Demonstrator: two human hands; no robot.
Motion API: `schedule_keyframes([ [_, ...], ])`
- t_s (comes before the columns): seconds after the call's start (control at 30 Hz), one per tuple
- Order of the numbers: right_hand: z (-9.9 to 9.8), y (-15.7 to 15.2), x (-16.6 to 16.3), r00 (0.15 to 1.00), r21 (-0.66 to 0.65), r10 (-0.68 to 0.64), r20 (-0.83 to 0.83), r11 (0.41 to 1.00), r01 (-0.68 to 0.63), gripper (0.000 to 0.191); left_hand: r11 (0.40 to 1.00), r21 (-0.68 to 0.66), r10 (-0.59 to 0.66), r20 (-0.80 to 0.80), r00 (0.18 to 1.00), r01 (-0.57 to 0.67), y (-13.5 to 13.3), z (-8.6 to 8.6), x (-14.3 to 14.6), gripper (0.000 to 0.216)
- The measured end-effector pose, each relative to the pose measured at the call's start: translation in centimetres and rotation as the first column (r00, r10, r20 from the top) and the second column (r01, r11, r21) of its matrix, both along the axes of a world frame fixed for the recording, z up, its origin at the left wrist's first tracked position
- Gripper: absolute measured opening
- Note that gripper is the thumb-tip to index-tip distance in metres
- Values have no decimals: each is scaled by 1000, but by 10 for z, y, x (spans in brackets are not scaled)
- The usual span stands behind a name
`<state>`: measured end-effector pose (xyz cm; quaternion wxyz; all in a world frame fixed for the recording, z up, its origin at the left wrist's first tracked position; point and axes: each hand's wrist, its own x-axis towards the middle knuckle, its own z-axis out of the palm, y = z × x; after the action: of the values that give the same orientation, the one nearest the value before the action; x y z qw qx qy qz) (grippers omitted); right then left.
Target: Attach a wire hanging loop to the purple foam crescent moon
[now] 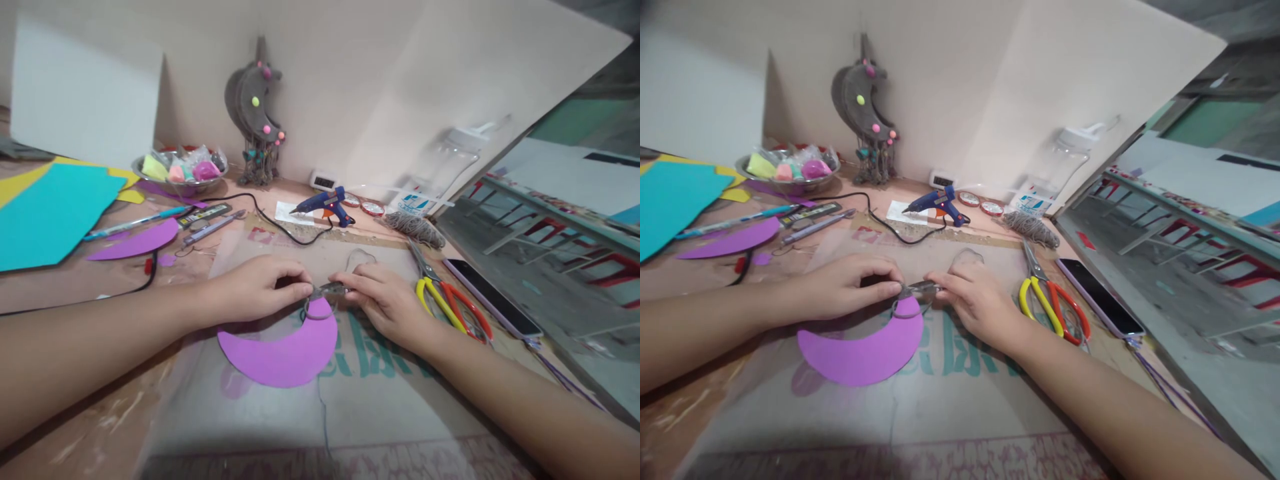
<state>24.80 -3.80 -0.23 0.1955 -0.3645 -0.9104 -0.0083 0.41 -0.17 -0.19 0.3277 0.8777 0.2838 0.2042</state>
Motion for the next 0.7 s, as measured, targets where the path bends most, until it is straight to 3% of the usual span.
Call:
schedule_keyframes([
  [0.7, 0, -2, -3, 999, -18, -25, 33, 999, 26, 29, 999, 14, -32, -25, 999, 32, 0, 2, 0, 20],
])
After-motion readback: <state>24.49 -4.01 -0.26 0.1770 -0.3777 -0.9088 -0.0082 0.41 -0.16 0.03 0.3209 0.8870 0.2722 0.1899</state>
